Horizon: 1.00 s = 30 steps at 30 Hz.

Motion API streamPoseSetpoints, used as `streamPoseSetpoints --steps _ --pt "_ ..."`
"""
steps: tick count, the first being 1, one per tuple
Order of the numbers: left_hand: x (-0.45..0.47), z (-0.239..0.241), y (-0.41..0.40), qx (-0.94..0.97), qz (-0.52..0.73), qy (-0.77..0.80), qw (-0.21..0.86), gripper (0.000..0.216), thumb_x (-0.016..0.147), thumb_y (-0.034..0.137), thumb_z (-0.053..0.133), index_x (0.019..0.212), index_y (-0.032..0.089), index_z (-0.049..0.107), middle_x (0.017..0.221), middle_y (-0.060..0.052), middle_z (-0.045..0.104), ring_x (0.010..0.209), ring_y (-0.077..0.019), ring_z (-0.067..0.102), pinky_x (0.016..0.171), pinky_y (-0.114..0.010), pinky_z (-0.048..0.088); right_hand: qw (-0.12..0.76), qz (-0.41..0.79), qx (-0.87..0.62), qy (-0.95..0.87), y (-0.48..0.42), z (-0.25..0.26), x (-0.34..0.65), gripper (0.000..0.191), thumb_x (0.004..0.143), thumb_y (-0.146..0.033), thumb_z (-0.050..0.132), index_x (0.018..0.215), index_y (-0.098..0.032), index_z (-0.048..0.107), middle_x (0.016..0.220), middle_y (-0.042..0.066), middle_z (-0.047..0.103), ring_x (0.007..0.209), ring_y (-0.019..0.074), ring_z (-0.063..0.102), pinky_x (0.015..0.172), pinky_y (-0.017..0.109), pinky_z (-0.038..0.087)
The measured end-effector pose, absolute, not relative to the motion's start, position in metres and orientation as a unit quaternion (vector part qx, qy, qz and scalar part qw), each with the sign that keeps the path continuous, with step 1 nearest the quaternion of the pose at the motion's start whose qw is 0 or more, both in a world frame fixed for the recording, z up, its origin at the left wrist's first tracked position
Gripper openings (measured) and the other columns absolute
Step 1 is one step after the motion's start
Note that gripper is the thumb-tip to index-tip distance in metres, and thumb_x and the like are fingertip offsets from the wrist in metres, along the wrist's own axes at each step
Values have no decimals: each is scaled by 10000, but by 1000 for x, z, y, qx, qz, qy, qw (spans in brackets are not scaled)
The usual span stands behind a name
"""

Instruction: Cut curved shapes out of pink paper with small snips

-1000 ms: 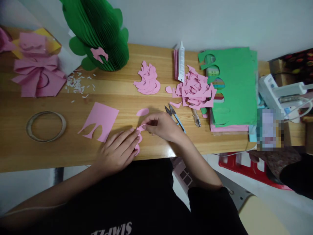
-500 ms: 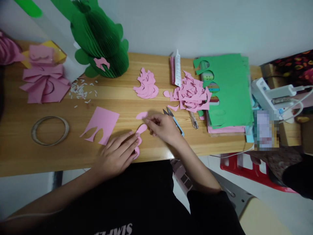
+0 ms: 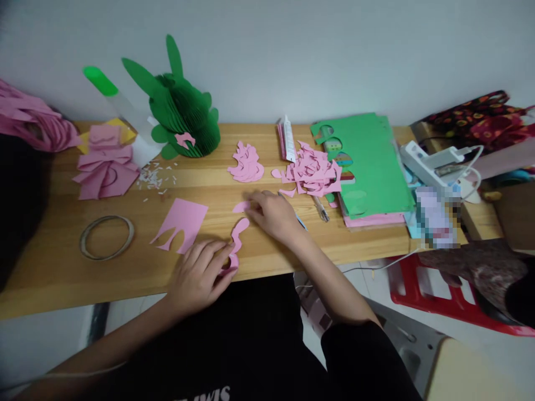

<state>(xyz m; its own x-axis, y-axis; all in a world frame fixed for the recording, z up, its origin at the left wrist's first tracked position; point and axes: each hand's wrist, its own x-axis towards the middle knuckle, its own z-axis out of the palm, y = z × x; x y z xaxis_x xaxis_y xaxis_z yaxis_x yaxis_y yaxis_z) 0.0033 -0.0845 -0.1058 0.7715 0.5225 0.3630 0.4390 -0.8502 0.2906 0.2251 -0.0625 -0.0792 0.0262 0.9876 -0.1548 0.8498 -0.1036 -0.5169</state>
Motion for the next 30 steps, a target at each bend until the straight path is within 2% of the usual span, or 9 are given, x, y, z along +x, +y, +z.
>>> streamPoseSetpoints --steps 2,4,9,16,21,23,26,30 --pt "1 -105 -86 935 216 258 111 318 875 256 575 1131 77 636 1025 -144 681 942 -284 584 816 -403 469 84 230 -683 -688 -53 -74 224 296 856 -185 621 1147 -144 657 1005 113 658 846 212 611 704 284 401" --pt "-1 -105 -87 933 210 260 132 337 858 268 588 1138 87 633 1036 -141 674 946 -285 584 812 -411 469 60 229 -669 -705 -45 -71 224 262 836 -172 638 1094 -143 676 1043 125 637 852 214 605 682 275 388" --pt "-3 -105 -89 927 207 275 150 354 792 210 631 1133 117 633 1029 -119 662 952 -278 581 815 -410 472 63 227 -654 -719 -36 -72 223 35 802 -174 676 812 -144 692 915 91 642 733 174 575 641 254 375" --pt "-3 -106 -99 945 216 238 57 352 821 286 669 1108 84 641 1104 -176 662 1030 -316 573 882 -458 454 148 219 -696 -668 -53 -76 221 48 826 -145 620 835 -130 665 846 89 674 716 180 575 633 267 366" --pt "-18 -110 -110 948 242 191 82 173 911 138 545 1020 139 679 949 -103 725 873 -221 628 782 -371 471 241 240 -725 -599 -92 -73 227 83 815 -161 575 845 -152 652 800 70 679 692 185 569 653 294 379" --pt "-27 -109 -111 908 280 248 190 168 906 149 553 979 175 702 892 -67 735 831 -194 640 768 -346 475 277 263 -725 -573 -111 -73 227 78 808 -203 572 807 -168 643 770 58 675 673 184 566 650 301 390" --pt "-38 -108 -103 738 360 395 413 133 885 251 598 938 195 706 906 -60 737 856 -182 659 830 -348 496 330 318 -707 -539 -135 -76 217 136 803 -286 559 749 -179 623 717 46 660 648 179 569 628 302 415" --pt "-38 -106 -87 600 379 440 551 237 916 350 504 947 157 638 809 -76 728 772 -186 704 733 -341 559 383 429 -644 -505 -147 -82 185 313 815 -470 539 791 -174 636 663 31 649 571 151 569 547 276 456"
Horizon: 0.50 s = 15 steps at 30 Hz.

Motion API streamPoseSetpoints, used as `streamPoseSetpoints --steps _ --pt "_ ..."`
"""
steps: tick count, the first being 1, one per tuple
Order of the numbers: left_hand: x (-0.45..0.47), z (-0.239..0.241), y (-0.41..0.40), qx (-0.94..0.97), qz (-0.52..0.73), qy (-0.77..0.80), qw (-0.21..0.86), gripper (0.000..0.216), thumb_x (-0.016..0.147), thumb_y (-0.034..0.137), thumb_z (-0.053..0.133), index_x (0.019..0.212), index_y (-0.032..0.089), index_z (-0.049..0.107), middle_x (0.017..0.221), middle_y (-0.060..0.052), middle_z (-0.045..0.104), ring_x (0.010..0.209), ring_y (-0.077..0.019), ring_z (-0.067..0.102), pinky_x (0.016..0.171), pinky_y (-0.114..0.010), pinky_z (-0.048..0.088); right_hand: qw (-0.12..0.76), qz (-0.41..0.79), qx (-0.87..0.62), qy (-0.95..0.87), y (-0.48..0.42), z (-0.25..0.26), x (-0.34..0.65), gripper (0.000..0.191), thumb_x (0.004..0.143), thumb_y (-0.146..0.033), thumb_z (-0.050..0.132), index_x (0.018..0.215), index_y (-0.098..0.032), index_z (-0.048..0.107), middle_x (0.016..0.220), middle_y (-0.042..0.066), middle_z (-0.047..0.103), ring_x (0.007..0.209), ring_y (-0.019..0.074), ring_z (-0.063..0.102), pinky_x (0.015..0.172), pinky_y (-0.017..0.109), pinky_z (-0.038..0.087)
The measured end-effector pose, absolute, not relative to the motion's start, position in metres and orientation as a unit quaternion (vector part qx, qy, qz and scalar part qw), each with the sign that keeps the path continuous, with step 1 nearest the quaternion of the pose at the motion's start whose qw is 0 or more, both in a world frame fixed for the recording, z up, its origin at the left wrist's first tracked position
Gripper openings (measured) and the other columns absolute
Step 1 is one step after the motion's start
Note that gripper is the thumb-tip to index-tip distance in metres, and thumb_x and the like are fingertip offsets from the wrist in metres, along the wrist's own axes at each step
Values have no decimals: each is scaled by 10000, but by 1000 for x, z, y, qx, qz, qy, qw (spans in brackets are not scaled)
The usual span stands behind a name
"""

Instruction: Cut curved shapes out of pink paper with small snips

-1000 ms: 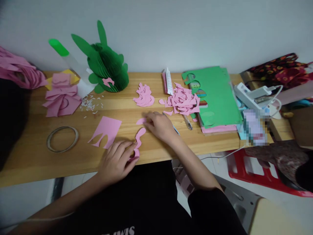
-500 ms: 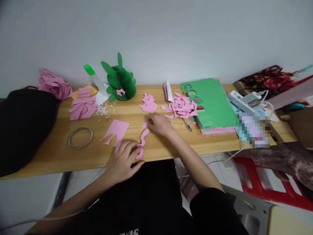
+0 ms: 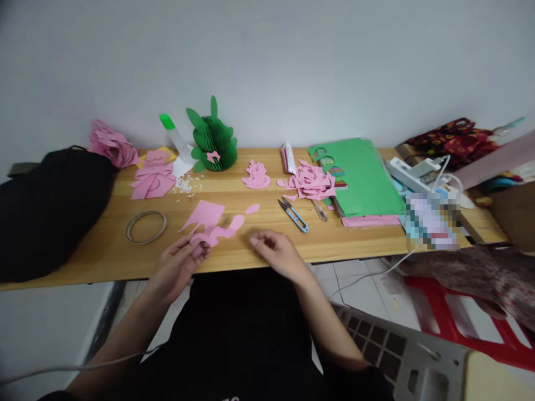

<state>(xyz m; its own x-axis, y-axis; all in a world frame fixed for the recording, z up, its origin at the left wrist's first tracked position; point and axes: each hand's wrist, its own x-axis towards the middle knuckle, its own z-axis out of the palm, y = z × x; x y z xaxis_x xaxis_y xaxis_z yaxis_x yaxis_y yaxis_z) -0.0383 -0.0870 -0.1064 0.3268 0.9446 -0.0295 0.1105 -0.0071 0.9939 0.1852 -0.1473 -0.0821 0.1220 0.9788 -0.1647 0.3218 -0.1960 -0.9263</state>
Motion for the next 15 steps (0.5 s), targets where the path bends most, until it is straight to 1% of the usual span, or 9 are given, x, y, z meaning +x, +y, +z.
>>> streamPoseSetpoints --steps 2,4,6,9,12,14,15 --pt "-33 -105 -83 573 362 428 597 234 910 348 489 935 155 618 807 -91 737 776 -202 724 717 -351 577 405 474 -616 -482 -145 -84 169 404 815 -536 525 905 -163 651 704 38 674 553 137 583 525 265 476" --pt "-26 -104 -85 564 340 413 628 217 909 340 490 934 161 609 845 -108 749 815 -218 736 745 -376 586 432 494 -603 -454 -140 -86 156 459 793 -585 541 953 -166 643 718 32 671 560 131 594 523 255 481" --pt "-17 -102 -91 567 314 397 650 206 916 331 489 952 165 605 869 -117 756 831 -224 740 775 -397 589 459 493 -601 -429 -134 -89 149 464 762 -614 575 911 -178 628 725 21 657 595 134 603 548 255 488" --pt "-7 -99 -99 594 276 379 654 225 928 320 482 1008 153 611 894 -123 758 810 -216 742 769 -391 593 482 477 -613 -406 -125 -94 150 415 726 -605 631 772 -196 578 670 -1 612 597 140 586 562 262 486" --pt "-7 -95 -99 649 255 380 607 228 881 317 556 1007 157 658 915 -106 759 788 -206 732 694 -335 589 470 472 -625 -407 -118 -99 158 422 707 -605 642 655 -213 494 558 -31 532 503 131 539 504 263 466" --pt "-18 -93 -91 693 256 401 541 184 832 302 602 928 178 699 890 -76 754 779 -199 712 673 -316 572 448 471 -631 -423 -114 -101 163 430 691 -611 634 625 -217 475 519 -36 516 454 131 524 464 263 451" --pt "-26 -92 -85 713 262 420 498 163 817 296 607 882 188 709 867 -66 745 778 -200 696 684 -324 564 436 466 -636 -433 -113 -101 165 417 687 -601 633 626 -214 489 518 -30 532 448 136 532 458 265 448"
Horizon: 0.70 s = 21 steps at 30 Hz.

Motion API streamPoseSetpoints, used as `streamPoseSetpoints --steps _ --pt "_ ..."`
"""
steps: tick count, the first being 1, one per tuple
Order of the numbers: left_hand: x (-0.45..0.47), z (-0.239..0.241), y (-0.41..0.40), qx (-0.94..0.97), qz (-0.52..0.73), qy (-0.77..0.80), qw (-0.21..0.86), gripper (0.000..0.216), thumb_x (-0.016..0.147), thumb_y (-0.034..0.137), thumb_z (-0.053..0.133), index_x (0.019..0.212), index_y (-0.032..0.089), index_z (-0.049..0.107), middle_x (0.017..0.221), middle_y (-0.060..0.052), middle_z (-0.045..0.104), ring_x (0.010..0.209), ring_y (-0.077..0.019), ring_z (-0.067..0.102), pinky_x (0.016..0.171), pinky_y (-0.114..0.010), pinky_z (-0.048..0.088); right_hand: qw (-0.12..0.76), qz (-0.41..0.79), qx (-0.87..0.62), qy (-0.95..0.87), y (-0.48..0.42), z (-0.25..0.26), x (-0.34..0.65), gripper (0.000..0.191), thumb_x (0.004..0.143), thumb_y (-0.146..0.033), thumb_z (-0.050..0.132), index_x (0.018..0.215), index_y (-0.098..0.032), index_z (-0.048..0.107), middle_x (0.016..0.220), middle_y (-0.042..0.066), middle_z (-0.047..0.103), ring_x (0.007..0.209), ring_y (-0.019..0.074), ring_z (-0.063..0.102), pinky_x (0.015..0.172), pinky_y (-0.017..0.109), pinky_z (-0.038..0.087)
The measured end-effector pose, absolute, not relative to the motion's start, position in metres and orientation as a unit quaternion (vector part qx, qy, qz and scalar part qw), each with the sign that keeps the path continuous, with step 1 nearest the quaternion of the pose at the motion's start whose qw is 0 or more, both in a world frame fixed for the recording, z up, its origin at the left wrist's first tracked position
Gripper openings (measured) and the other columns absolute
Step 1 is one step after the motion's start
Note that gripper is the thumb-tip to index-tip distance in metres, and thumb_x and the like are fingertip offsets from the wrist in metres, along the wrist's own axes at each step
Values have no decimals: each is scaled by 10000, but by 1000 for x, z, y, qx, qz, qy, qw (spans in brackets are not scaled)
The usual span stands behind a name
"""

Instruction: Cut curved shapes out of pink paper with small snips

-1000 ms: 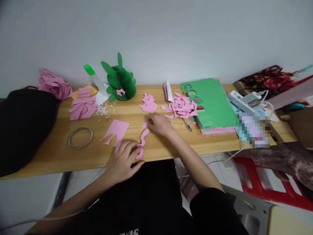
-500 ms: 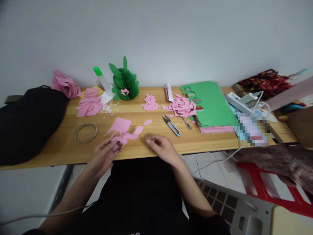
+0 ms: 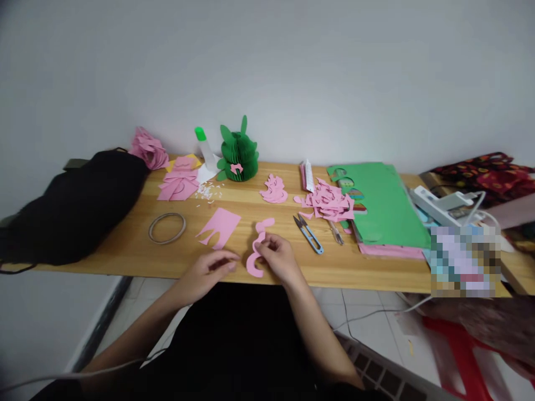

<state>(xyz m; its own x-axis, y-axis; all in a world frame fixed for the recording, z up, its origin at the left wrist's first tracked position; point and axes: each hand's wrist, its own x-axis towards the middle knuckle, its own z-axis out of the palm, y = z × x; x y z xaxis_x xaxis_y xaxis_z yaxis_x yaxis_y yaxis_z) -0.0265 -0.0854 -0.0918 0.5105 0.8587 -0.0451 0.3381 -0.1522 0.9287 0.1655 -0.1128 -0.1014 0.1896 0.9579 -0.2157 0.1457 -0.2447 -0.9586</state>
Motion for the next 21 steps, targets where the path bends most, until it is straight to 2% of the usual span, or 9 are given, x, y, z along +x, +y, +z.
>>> streamPoseSetpoints --steps 2,5,7,9,12,15,18,21 --pt "-48 -90 -71 735 286 475 391 151 813 302 592 820 196 699 901 -76 711 870 -229 658 784 -380 541 412 438 -656 -456 -111 -101 168 349 696 -537 643 654 -204 548 552 -5 592 475 153 563 473 271 448" --pt "-83 -91 -49 720 313 578 221 184 826 312 539 807 182 667 932 -135 636 1014 -333 581 935 -553 434 377 365 -701 -483 -112 -97 168 209 713 -406 664 679 -207 610 590 20 642 522 178 580 518 286 425" --pt "-100 -93 -38 715 301 611 160 149 787 297 568 779 181 661 931 -148 612 1040 -372 562 944 -587 406 356 319 -728 -492 -114 -93 167 164 724 -372 668 711 -211 644 613 39 654 563 205 592 549 305 415" --pt "-109 -96 -31 723 282 614 143 129 756 287 585 732 181 655 879 -136 614 989 -367 584 916 -576 427 340 277 -752 -491 -117 -89 167 178 746 -368 654 787 -196 676 715 88 684 644 244 619 589 336 424" --pt "-108 -93 -33 750 265 580 173 186 795 332 556 754 186 664 844 -102 662 889 -297 629 849 -489 498 329 226 -761 -512 -123 -80 166 205 799 -357 613 852 -174 687 846 134 700 688 253 633 609 361 453" --pt "-91 -76 -47 777 265 512 255 257 842 426 547 838 201 672 828 -48 707 780 -210 665 734 -354 554 385 271 -674 -570 -129 -65 158 190 865 -330 577 951 -195 680 849 81 707 635 187 635 568 314 494" --pt "-66 -53 -64 758 293 407 416 185 835 369 618 835 191 666 771 -31 703 721 -176 666 684 -302 554 464 304 -582 -595 -135 -48 146 326 866 -269 604 1190 -232 596 954 56 700 717 168 660 598 291 539" --pt "-44 -37 -75 744 305 330 495 57 829 253 652 822 197 664 780 -9 704 726 -147 662 711 -274 552 497 282 -548 -611 -138 -38 140 479 860 -187 594 1322 -271 496 1084 61 676 890 191 672 694 317 566"
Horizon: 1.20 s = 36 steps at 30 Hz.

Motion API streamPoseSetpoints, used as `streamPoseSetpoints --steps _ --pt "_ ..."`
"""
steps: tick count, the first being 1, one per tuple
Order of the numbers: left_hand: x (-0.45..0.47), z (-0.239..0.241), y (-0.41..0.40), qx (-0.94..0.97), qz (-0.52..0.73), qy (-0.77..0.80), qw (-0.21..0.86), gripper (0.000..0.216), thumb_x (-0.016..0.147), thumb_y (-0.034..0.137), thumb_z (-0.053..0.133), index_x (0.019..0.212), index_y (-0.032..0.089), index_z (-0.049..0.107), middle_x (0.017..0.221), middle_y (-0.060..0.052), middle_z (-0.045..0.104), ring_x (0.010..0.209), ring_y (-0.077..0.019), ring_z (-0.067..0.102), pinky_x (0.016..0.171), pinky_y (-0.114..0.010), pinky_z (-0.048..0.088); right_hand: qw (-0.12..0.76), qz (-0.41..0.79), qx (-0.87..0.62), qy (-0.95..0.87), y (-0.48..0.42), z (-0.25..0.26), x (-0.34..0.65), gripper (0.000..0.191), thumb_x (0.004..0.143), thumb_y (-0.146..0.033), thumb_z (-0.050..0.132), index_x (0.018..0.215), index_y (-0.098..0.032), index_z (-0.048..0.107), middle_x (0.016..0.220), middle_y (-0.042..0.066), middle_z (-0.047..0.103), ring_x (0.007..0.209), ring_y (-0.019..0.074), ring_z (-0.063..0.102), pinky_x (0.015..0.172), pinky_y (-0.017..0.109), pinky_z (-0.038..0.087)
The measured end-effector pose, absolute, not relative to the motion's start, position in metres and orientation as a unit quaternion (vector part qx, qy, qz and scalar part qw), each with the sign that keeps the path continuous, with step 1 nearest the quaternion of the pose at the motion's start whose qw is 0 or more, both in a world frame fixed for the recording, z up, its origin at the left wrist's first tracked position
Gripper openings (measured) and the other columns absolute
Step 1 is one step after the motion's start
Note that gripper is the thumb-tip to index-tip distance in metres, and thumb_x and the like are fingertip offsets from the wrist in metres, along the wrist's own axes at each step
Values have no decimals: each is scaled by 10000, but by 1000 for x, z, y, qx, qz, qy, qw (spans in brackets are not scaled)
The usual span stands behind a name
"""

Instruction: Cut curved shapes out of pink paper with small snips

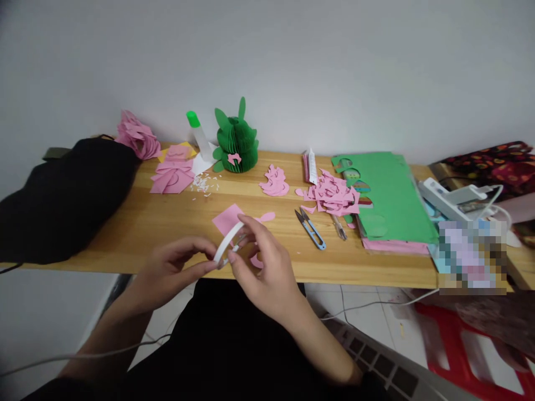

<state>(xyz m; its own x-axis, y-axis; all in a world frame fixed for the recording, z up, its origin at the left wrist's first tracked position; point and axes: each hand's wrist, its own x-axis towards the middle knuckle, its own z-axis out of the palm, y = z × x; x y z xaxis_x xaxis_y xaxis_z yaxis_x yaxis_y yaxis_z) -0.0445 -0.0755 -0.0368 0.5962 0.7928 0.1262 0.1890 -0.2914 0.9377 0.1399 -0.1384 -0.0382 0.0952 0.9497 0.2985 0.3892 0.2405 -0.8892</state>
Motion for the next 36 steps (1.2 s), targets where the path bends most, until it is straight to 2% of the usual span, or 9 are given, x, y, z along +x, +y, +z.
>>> streamPoseSetpoints --steps 2,6,8,13,17,25,29,32,36 --pt "-35 -33 -79 736 309 296 525 72 817 203 675 888 211 663 827 2 707 760 -136 665 742 -263 554 496 249 -554 -621 -140 -37 141 465 866 -150 571 1308 -281 509 1090 58 676 935 200 664 725 334 564" --pt "-27 -31 -82 734 316 264 539 390 814 144 663 1188 228 591 907 -9 710 790 -135 675 785 -282 571 493 194 -570 -628 -143 -40 148 365 875 -143 569 1218 -268 572 1029 48 694 893 197 658 708 336 554" --pt "-24 -30 -84 754 310 252 521 431 826 125 639 1239 236 575 932 -14 717 798 -134 676 776 -281 575 500 188 -569 -625 -145 -40 149 354 868 -141 579 1200 -262 576 1042 46 697 876 192 655 697 331 551" --pt "-22 -27 -88 788 312 259 464 359 849 141 624 1188 258 613 924 -8 724 763 -137 669 761 -295 578 513 188 -577 -607 -147 -37 149 345 859 -135 586 1181 -259 584 1035 46 704 877 193 656 690 327 544" --pt "-23 -26 -90 790 303 255 468 326 848 140 629 1156 249 619 928 -10 713 749 -133 656 735 -285 573 515 201 -574 -604 -147 -38 149 316 847 -130 582 1141 -243 605 1006 42 711 870 182 655 689 309 540" --pt "-22 -27 -91 713 316 224 585 240 831 140 667 1044 238 614 930 9 654 773 -104 649 715 -227 545 504 255 -571 -595 -145 -42 150 282 830 -159 572 1098 -217 637 875 26 718 782 164 667 651 287 533" --pt "-19 -27 -89 637 313 221 669 411 810 137 705 1166 244 529 803 42 667 718 -96 649 702 -218 528 505 267 -564 -597 -144 -42 146 259 842 -169 585 1092 -214 634 861 23 723 770 160 670 655 283 527" --pt "-17 -27 -87 615 281 233 699 387 806 149 710 1150 212 544 780 30 680 710 -103 650 700 -225 518 500 280 -558 -600 -143 -40 147 267 851 -176 574 1110 -216 624 852 19 713 738 149 661 652 274 525" --pt "-16 -26 -84 591 292 258 707 291 807 141 702 1063 202 578 787 34 663 701 -79 631 691 -204 505 419 252 -638 -595 -139 -48 179 392 871 -267 544 1253 -178 558 859 59 688 743 194 660 639 313 527"
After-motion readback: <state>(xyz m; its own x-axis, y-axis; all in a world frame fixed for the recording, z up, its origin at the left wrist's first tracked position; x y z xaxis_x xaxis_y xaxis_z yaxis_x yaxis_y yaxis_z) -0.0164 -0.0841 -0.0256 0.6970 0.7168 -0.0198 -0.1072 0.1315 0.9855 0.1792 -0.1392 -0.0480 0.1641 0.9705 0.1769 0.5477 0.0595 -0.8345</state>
